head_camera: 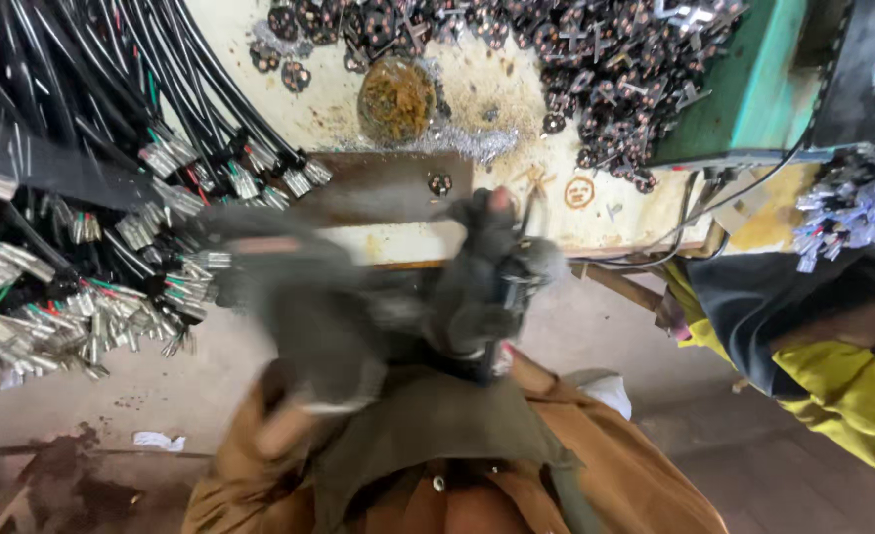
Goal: The person solders electrical wires to connector plugs at a workbench. They hold a wire in one hand and a soldering iron in the other, apply solder, dip the iron in a rosin container, and set finished connectors aside while picking up new ones.
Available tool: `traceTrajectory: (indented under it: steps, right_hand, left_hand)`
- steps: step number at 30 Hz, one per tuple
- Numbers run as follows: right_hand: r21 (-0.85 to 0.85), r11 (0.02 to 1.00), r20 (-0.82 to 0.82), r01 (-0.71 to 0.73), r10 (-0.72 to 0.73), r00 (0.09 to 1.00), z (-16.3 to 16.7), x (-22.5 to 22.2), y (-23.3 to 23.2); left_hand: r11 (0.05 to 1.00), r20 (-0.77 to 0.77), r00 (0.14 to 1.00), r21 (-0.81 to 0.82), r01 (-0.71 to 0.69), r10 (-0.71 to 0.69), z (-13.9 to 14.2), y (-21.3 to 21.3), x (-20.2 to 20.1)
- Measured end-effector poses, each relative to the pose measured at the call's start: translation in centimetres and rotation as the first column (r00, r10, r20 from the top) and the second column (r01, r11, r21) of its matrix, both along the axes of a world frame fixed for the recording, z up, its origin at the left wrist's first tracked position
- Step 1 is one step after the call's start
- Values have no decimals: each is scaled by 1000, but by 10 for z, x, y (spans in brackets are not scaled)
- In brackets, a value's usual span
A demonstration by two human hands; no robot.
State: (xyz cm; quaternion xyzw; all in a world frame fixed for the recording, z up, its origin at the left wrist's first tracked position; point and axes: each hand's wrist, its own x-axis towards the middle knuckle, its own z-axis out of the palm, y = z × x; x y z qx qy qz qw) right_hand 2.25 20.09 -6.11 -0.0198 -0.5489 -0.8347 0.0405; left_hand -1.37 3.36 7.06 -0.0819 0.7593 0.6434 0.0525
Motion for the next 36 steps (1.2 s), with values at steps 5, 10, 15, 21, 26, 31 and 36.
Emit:
traceTrajectory:
  steps: [5, 10, 15, 21, 26, 31, 36]
  right_hand:
    - [553, 831, 254, -64, -94, 963, 4, 12, 9]
    - [710, -618, 343, -338, -117, 932, 9, 15, 12]
    - [56, -987, -177, -150, -157, 972, -8, 14, 18]
    - [406, -912, 135, -63, -9, 991, 9, 4, 40]
    - [-297, -942, -164, 154, 210, 964, 49, -9, 25]
    - [394, -915, 295, -80, 43, 954, 57, -11, 1]
    - [50, -998, -101, 38, 33, 994, 58, -13, 1]
  left_hand:
    - [993, 314, 949, 121, -5, -33, -20, 0, 8]
    - [884, 253, 847, 100, 457, -467, -39, -40, 21]
    - [935, 183, 932, -115, 336, -313, -43, -26, 16]
    - [959, 152, 962, -134, 250, -229, -48, -17, 9]
    - [921, 228, 918, -143, 362, -325, -51, -13, 18]
    - [971, -65, 976, -129, 199, -209, -50, -5, 23]
    - [986, 278, 956, 156, 56, -98, -50, -7, 25]
